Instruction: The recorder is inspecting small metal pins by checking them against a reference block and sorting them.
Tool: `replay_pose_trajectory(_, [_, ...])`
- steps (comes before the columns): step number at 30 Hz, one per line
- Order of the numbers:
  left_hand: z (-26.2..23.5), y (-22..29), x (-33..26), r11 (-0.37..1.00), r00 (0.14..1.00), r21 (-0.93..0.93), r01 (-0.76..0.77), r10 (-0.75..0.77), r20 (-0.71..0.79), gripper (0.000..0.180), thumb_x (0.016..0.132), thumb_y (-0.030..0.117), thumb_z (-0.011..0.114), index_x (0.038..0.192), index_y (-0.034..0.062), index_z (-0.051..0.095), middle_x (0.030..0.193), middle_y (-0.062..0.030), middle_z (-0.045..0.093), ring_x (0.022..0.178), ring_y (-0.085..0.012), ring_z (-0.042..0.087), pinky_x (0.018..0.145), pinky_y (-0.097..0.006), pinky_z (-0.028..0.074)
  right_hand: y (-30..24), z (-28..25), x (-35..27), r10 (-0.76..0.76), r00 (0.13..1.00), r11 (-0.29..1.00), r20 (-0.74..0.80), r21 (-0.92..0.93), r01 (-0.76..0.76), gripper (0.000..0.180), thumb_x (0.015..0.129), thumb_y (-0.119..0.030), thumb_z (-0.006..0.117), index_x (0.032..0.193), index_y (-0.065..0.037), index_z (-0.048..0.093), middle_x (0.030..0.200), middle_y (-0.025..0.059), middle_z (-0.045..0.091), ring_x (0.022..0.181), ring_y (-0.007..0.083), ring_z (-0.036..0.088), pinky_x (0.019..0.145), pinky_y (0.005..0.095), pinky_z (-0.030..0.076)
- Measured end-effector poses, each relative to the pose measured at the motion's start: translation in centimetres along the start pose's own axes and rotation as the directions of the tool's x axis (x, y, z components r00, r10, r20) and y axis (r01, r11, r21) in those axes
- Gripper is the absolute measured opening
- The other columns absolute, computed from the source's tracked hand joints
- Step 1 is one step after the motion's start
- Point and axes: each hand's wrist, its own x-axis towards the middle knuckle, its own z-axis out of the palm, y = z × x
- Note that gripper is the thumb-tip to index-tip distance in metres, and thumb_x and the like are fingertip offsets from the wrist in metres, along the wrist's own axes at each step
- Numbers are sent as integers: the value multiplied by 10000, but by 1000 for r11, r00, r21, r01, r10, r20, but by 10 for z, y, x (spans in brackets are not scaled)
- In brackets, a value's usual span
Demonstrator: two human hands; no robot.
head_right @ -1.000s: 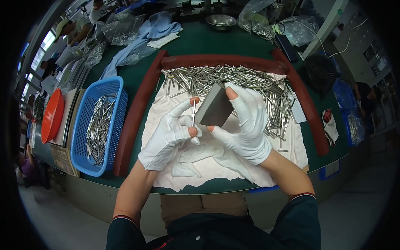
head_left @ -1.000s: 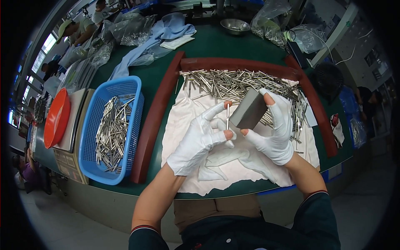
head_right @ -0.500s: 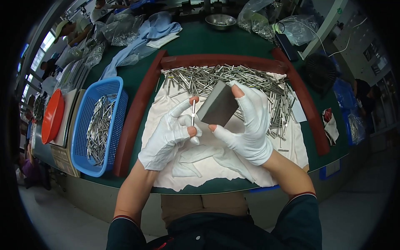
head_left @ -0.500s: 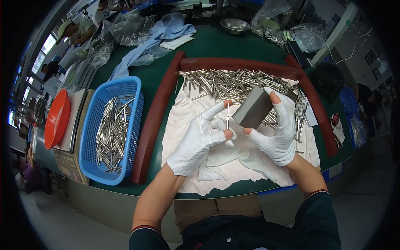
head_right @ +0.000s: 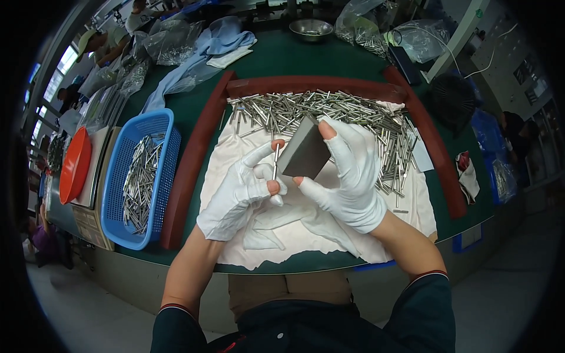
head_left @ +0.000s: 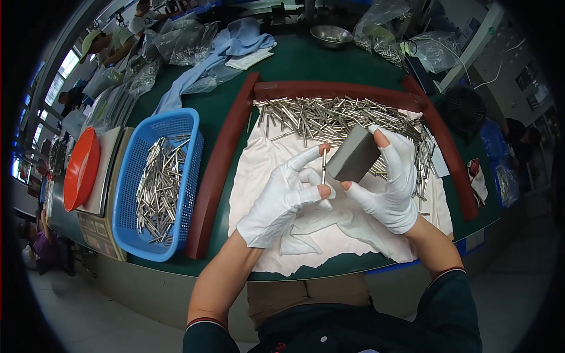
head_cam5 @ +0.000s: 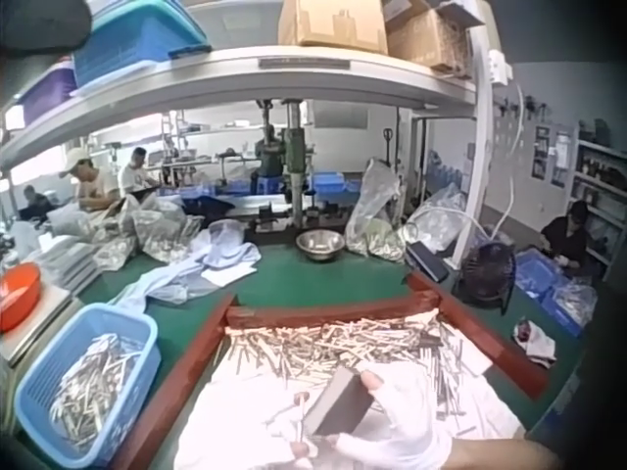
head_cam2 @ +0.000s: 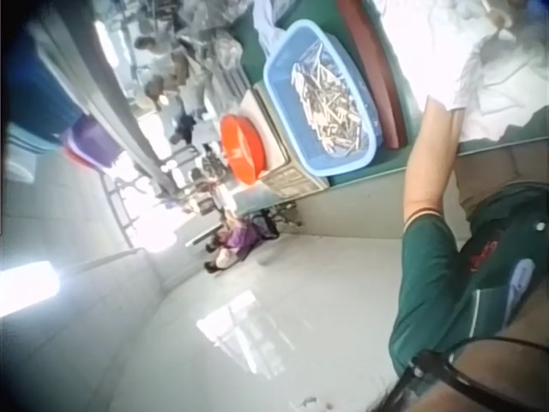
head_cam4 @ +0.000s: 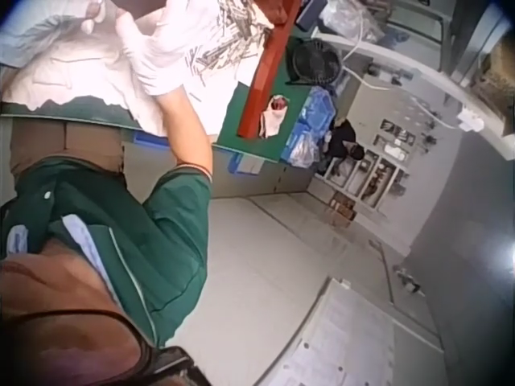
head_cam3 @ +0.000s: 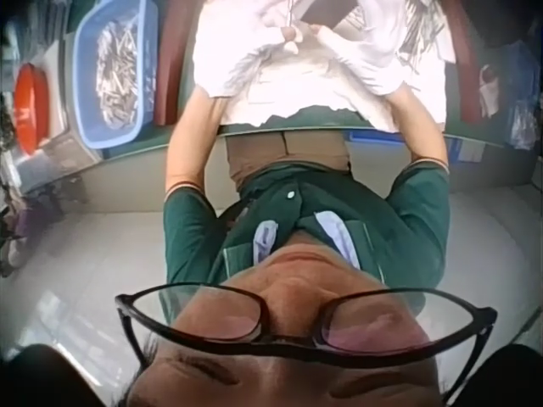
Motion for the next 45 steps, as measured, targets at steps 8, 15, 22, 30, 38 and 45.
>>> replay_pose_trajectory(8, [5, 0, -2, 984, 996, 176, -28, 42, -78, 768, 786, 22, 765, 1446, -34, 374, 788, -38, 647, 748, -94, 633, 678, -237, 540, 0, -1, 0, -126, 992, 987, -20, -105, 123, 909, 590, -164, 840, 1401, -66, 440, 1297, 138, 537, 1094, 305, 507, 902, 416, 416])
replay_pose_trajectory(15, [8, -2, -3, 963, 986, 262, -62, 100, -132, 755, 769, -16, 756, 1432, -44, 395, 790, -37, 657, 692, -64, 613, 619, -202, 494, -2, 0, 0, -171, 983, 977, -66, -139, 160, 876, 598, -166, 831, 1389, -86, 463, 1302, 122, 538, 1094, 288, 502, 876, 401, 425])
replay_pose_trajectory(22, [6, -4, -1, 920, 981, 378, -106, 158, -110, 717, 778, -39, 722, 1425, -40, 414, 772, -19, 638, 700, -36, 583, 614, -190, 474, 2, 1, 0, -170, 980, 977, -103, -150, 154, 859, 593, -183, 827, 1374, -91, 481, 1319, 129, 526, 1094, 295, 499, 873, 407, 429])
replay_pose_trajectory(30, [8, -6, -1, 942, 981, 317, -107, 153, -122, 719, 773, -48, 725, 1422, -36, 416, 778, -23, 634, 712, -51, 597, 657, -200, 481, 4, 0, -3, -152, 986, 984, -73, -109, 143, 867, 585, -200, 822, 1373, -86, 478, 1291, 121, 543, 1094, 289, 505, 881, 406, 427])
replay_pose_trajectory(38, [10, -6, -2, 944, 982, 320, -85, 134, -135, 719, 776, -45, 718, 1427, -32, 412, 760, -7, 626, 682, -29, 577, 609, -178, 464, 4, -2, -3, -137, 989, 985, -46, -112, 131, 896, 585, -217, 832, 1389, -76, 460, 1282, 118, 546, 1069, 294, 514, 885, 407, 424])
replay_pose_trajectory(45, [9, -6, 0, 940, 980, 329, -87, 139, -139, 735, 766, -31, 737, 1424, -38, 409, 776, -14, 634, 681, -31, 575, 613, -187, 473, 5, 1, -2, -129, 990, 985, -52, -122, 122, 903, 569, -213, 841, 1384, -87, 472, 1279, 112, 551, 1058, 288, 519, 880, 402, 425])
